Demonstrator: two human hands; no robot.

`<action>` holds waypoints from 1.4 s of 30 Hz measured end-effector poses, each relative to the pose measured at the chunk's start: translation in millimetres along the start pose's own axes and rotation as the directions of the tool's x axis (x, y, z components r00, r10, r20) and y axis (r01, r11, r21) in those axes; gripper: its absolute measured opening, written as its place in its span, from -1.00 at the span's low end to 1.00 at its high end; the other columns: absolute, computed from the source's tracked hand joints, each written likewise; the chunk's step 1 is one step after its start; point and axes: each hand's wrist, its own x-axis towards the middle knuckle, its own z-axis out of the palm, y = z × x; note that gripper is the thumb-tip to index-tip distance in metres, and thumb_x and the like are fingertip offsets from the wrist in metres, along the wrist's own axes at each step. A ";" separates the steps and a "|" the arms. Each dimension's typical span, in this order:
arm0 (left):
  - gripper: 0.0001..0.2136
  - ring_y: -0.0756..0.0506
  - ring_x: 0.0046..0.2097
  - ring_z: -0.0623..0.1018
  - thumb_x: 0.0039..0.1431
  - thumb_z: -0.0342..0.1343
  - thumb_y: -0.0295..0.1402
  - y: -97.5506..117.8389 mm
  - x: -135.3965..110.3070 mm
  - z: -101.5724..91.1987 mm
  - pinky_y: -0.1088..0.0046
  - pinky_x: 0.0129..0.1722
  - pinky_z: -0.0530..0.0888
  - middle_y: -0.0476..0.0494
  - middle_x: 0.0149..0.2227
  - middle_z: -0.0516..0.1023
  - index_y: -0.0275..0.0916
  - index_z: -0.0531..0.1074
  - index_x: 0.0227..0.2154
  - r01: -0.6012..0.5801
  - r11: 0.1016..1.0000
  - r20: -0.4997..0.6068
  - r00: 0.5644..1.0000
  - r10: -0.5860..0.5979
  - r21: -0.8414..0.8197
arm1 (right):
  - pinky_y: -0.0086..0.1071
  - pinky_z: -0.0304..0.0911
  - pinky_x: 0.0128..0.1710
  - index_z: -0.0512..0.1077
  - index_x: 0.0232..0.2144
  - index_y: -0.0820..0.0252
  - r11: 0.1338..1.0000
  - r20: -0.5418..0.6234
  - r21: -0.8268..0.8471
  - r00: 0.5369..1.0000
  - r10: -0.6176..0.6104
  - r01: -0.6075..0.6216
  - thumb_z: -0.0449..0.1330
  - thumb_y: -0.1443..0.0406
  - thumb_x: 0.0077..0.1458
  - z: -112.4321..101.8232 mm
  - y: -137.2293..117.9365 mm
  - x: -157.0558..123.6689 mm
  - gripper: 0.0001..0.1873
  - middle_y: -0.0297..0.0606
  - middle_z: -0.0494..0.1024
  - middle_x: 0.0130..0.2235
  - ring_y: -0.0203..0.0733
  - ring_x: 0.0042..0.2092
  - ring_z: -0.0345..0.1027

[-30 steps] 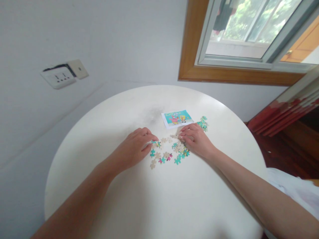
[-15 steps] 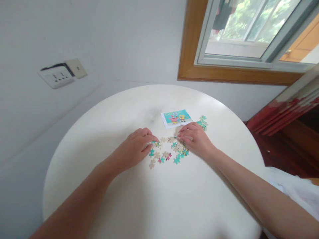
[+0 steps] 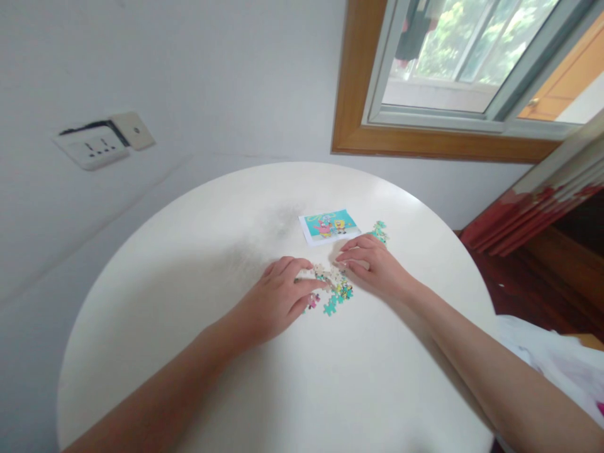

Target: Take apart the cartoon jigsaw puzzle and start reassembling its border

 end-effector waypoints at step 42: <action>-0.85 -0.19 -0.04 0.39 0.21 -0.05 -0.39 -29.5 -8.9 -25.1 0.19 0.01 0.32 -0.15 -0.10 0.40 -0.19 0.41 -0.25 0.152 0.988 -0.115 0.982 -0.148 0.034 | -0.24 0.19 -0.07 0.55 -0.27 0.11 0.995 0.308 0.087 0.948 -0.073 0.049 0.29 0.27 0.04 -27.3 -10.6 -7.2 -0.85 -0.21 0.48 -0.26 -0.14 -0.16 0.31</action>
